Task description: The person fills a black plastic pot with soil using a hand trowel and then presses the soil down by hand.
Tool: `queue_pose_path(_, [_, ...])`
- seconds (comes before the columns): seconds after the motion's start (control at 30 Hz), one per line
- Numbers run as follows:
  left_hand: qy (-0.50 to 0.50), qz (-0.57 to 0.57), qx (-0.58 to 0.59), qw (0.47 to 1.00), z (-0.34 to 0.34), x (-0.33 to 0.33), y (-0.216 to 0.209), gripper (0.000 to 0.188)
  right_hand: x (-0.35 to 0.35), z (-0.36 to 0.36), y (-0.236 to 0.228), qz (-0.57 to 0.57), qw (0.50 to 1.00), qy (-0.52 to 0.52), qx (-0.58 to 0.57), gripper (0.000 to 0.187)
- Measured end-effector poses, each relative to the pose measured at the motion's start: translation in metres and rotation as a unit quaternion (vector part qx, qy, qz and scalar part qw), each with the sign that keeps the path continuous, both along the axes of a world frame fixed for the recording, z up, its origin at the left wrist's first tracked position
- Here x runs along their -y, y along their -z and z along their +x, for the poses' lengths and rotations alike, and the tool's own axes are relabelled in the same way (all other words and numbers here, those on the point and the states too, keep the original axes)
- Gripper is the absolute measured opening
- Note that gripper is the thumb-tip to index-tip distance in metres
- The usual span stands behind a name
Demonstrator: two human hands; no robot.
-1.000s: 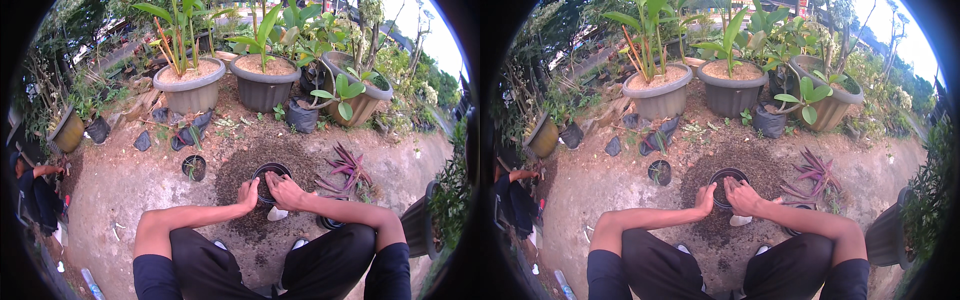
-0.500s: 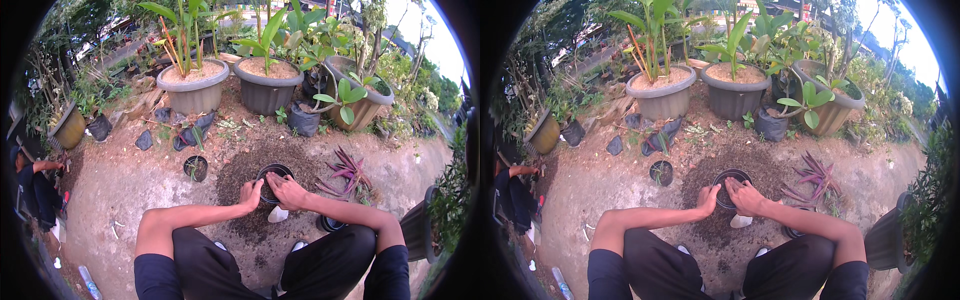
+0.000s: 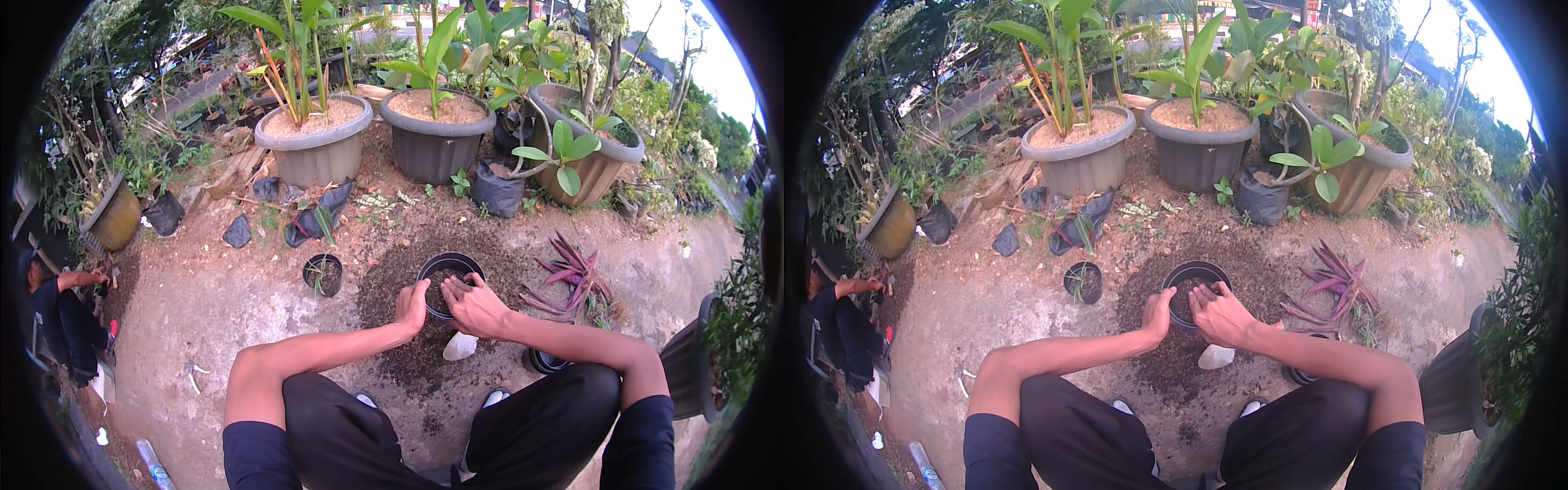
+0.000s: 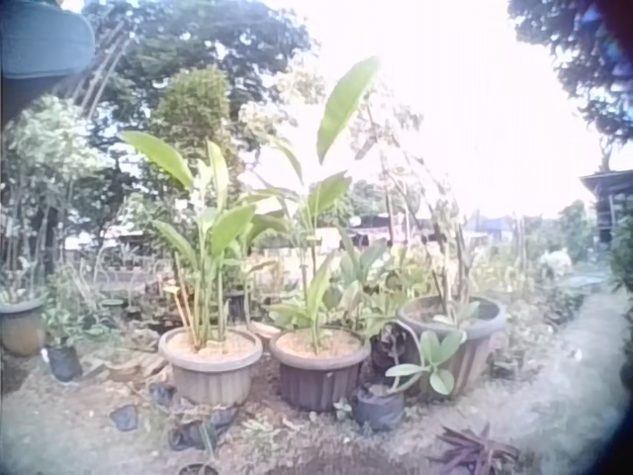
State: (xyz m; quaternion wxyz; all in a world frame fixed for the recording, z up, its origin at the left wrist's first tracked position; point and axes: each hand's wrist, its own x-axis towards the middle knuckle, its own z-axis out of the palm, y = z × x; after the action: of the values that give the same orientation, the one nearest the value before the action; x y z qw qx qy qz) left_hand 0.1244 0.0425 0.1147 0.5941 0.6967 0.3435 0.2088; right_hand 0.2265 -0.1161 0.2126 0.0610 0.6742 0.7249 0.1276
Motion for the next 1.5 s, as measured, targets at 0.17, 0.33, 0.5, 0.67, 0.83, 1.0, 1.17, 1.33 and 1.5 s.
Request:
queue_pose_path(0.17, [0.021, -0.127, -0.034, 0.991, -0.011, -0.007, 0.012, 0.051, -0.010, -0.003, 0.003, -0.084, 0.996, 0.002, -0.028, 0.072])
queue_pose_path(0.33, [0.005, -0.229, -0.043, 0.973, -0.014, 0.008, -0.006, 0.053, -0.002, -0.001, -0.006, 0.002, 0.999, -0.023, -0.022, 0.066])
queue_pose_path(0.5, [-0.010, -0.263, -0.017, 0.965, -0.009, -0.004, -0.012, 0.052, -0.009, -0.001, -0.005, -0.032, 0.999, 0.015, -0.038, 0.048])
queue_pose_path(0.67, [-0.015, -0.218, -0.015, 0.976, -0.006, -0.006, -0.011, 0.052, -0.008, -0.003, -0.005, -0.019, 0.996, 0.013, -0.082, 0.033])
queue_pose_path(0.83, [0.003, -0.233, -0.021, 0.972, -0.013, -0.009, -0.014, 0.052, -0.012, -0.007, -0.008, -0.025, 0.999, 0.008, -0.044, 0.027])
queue_pose_path(1.0, [-0.011, -0.251, -0.015, 0.968, -0.011, 0.001, -0.031, 0.054, -0.008, 0.002, -0.006, 0.105, 0.992, -0.066, -0.037, 0.019])
queue_pose_path(1.17, [-0.017, -0.259, -0.016, 0.966, -0.007, -0.007, -0.024, 0.053, -0.009, 0.000, -0.007, 0.027, 0.992, -0.020, -0.119, 0.014])
queue_pose_path(1.33, [-0.023, -0.246, -0.022, 0.969, -0.004, -0.009, -0.022, 0.051, -0.011, 0.001, -0.002, -0.009, 0.991, -0.006, -0.130, 0.012])
queue_pose_path(1.5, [-0.010, -0.254, -0.028, 0.967, -0.008, -0.014, -0.014, 0.052, -0.012, -0.002, -0.006, 0.016, 0.994, -0.015, -0.107, 0.017])
